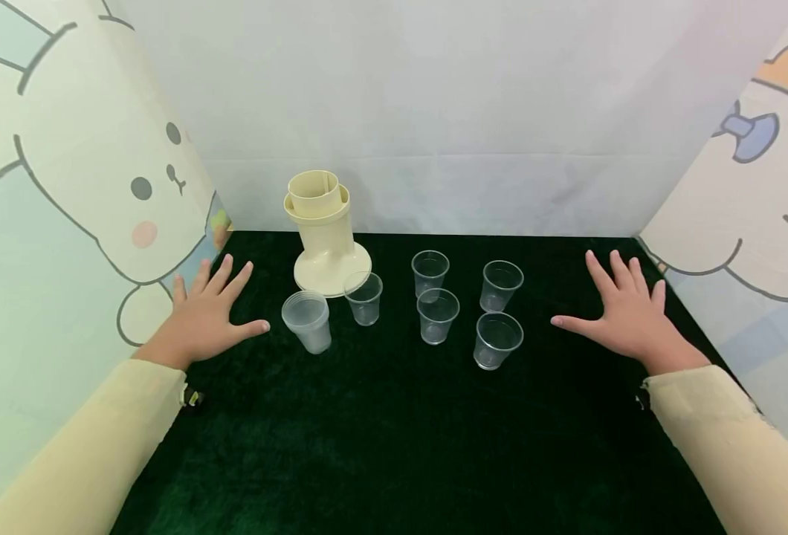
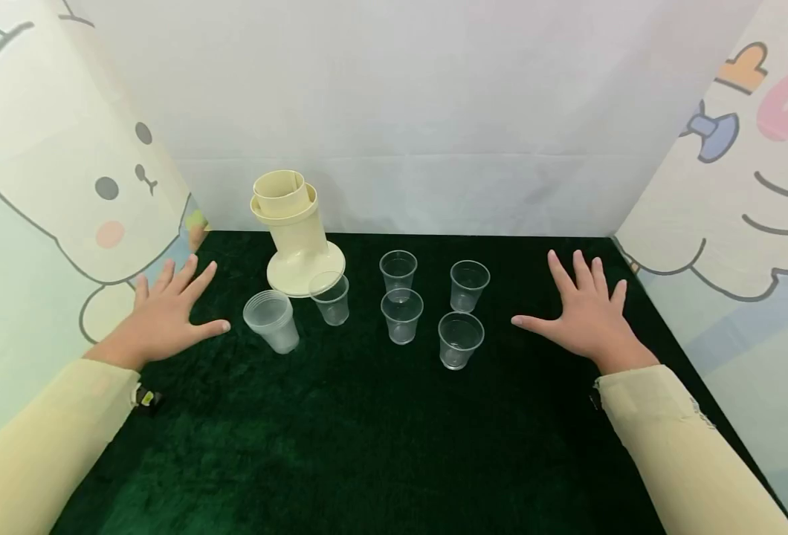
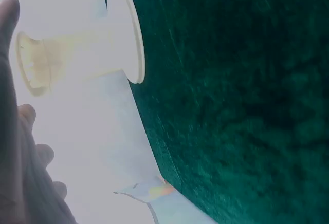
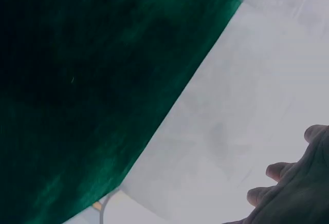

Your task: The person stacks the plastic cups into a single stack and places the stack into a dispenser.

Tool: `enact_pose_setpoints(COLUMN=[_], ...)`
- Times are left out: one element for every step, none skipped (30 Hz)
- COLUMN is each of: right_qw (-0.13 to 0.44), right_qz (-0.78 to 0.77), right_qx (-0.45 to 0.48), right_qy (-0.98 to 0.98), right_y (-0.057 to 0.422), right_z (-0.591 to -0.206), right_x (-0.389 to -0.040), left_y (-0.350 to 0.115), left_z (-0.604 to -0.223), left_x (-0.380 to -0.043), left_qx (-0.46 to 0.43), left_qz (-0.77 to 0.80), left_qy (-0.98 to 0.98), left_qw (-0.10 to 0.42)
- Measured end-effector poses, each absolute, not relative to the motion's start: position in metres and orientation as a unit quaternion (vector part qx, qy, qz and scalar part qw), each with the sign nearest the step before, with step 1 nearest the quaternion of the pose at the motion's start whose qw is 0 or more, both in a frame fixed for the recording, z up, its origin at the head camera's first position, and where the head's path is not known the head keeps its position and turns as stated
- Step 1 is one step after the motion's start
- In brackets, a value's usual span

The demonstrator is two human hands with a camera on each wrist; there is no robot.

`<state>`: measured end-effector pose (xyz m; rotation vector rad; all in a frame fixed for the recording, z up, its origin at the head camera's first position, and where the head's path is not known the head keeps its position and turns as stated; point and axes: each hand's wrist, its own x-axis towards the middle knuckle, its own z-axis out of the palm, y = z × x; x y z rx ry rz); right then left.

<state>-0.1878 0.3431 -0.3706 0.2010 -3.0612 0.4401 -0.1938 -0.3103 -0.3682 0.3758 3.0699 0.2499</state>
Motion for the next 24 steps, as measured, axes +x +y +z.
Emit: enact_pose_setpoints(right_qw=[0.020,0.018,0.018,0.017,0.016,0.016,0.017,0.017,0.018,0.019,0.018,0.015,0.011,0.005,-0.004,-0.014,-0.025,-0.035,-0.043,-0.048,-0.051,-0.051,-0.048,-0.045], right_qz=[0.147,0.153,0.160,0.168,0.176,0.184,0.191,0.200,0.207,0.215,0.224,0.237,0.250,0.268,0.287,0.311,0.333,0.356,0.377,0.397,0.415,0.430,0.441,0.452], right_qx=[0.067,0.069,0.072,0.075,0.077,0.080,0.083,0.085,0.088,0.090,0.092,0.096,0.099,0.102,0.106,0.109,0.111,0.113,0.114,0.118,0.123,0.128,0.135,0.143], right_qy=[-0.987,-0.986,-0.984,-0.983,-0.981,-0.980,-0.978,-0.976,-0.974,-0.972,-0.970,-0.967,-0.963,-0.958,-0.952,-0.944,-0.936,-0.927,-0.918,-0.909,-0.900,-0.892,-0.886,-0.879], right_y=[0.342,0.342,0.341,0.341,0.340,0.339,0.339,0.338,0.336,0.335,0.334,0.332,0.331,0.330,0.328,0.327,0.325,0.323,0.321,0.319,0.316,0.314,0.312,0.310], right_z=[-0.372,-0.373,-0.374,-0.375,-0.375,-0.376,-0.377,-0.377,-0.378,-0.378,-0.379,-0.380,-0.381,-0.382,-0.382,-0.383,-0.384,-0.385,-0.386,-0.387,-0.388,-0.390,-0.392,-0.394], right_x=[-0.187,-0.187,-0.186,-0.186,-0.185,-0.184,-0.183,-0.182,-0.181,-0.179,-0.177,-0.176,-0.174,-0.172,-0.170,-0.169,-0.167,-0.166,-0.165,-0.165,-0.164,-0.164,-0.163,-0.163], left_y=[-0.310,-0.309,-0.307,-0.306,-0.304,-0.303,-0.301,-0.298,-0.296,-0.294,-0.292,-0.289,-0.286,-0.284,-0.282,-0.280,-0.277,-0.276,-0.274,-0.273,-0.271,-0.270,-0.269,-0.268], left_z=[-0.369,-0.370,-0.371,-0.372,-0.372,-0.373,-0.374,-0.374,-0.375,-0.375,-0.376,-0.377,-0.379,-0.381,-0.384,-0.387,-0.390,-0.393,-0.396,-0.399,-0.402,-0.404,-0.406,-0.407], left_x=[-0.193,-0.193,-0.193,-0.193,-0.192,-0.192,-0.192,-0.191,-0.191,-0.190,-0.190,-0.189,-0.189,-0.189,-0.189,-0.189,-0.189,-0.190,-0.190,-0.190,-0.191,-0.191,-0.192,-0.192], left_qx=[0.122,0.124,0.128,0.130,0.133,0.135,0.137,0.139,0.140,0.140,0.139,0.138,0.137,0.137,0.134,0.131,0.128,0.128,0.125,0.123,0.121,0.121,0.122,0.122], left_qz=[0.086,0.091,0.098,0.109,0.122,0.138,0.157,0.178,0.203,0.229,0.255,0.281,0.303,0.322,0.340,0.355,0.369,0.382,0.397,0.413,0.431,0.449,0.467,0.486], left_qy=[0.989,0.988,0.987,0.985,0.983,0.981,0.978,0.974,0.969,0.963,0.956,0.949,0.942,0.936,0.930,0.925,0.920,0.915,0.909,0.902,0.894,0.885,0.876,0.866], left_qw=[0.017,0.015,0.012,0.011,0.011,0.012,0.014,0.017,0.022,0.028,0.032,0.036,0.039,0.039,0.039,0.037,0.033,0.029,0.025,0.021,0.017,0.014,0.011,0.010])
